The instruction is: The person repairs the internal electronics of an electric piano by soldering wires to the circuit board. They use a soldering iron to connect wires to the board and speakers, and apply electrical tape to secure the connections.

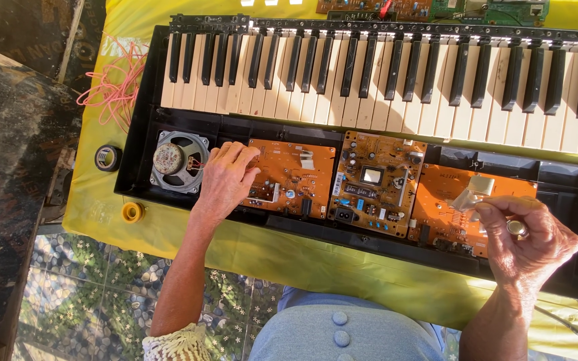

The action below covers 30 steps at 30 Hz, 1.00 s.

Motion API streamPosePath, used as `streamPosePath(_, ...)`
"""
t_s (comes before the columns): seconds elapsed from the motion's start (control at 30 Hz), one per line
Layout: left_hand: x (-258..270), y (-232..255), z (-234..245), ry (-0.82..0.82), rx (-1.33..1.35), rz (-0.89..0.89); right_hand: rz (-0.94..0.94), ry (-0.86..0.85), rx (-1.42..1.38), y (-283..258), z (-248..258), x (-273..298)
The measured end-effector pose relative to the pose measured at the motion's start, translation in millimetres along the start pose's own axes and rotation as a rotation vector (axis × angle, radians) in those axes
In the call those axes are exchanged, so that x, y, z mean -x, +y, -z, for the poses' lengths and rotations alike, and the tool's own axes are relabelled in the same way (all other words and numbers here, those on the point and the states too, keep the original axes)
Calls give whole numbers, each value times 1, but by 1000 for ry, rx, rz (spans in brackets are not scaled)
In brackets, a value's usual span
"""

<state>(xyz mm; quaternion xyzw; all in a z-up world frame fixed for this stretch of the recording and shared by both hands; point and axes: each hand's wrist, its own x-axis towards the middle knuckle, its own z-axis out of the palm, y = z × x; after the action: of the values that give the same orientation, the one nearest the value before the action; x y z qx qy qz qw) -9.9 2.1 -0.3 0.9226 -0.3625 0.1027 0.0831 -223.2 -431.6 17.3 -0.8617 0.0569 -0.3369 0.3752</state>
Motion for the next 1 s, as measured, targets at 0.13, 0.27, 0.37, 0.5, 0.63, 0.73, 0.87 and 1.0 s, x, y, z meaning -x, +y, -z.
streamPosePath(0.13,-5,9,20,61,126,-23,27,-16,-34,3,-1,0)
streamPosePath(0.27,-5,7,13,129,87,-57,-10,1,-16,1,-1,2)
streamPosePath(0.37,-8,4,3,155,0,-72,-13,-1,4,-3,-1,-2)
streamPosePath(0.5,-13,0,-8,231,-123,-119,-5,-15,38,-5,-1,-3)
streamPosePath(0.63,-16,2,-11,243,-163,-115,-34,-23,35,-3,-2,-1)
streamPosePath(0.73,-14,0,-14,246,-166,-91,-29,-37,-13,2,-5,1)
streamPosePath(0.87,-16,-2,-16,215,-137,-82,-54,-53,26,3,-7,2)
streamPosePath(1.0,-15,-9,-26,165,-163,-80,-69,-61,23,5,-8,5)
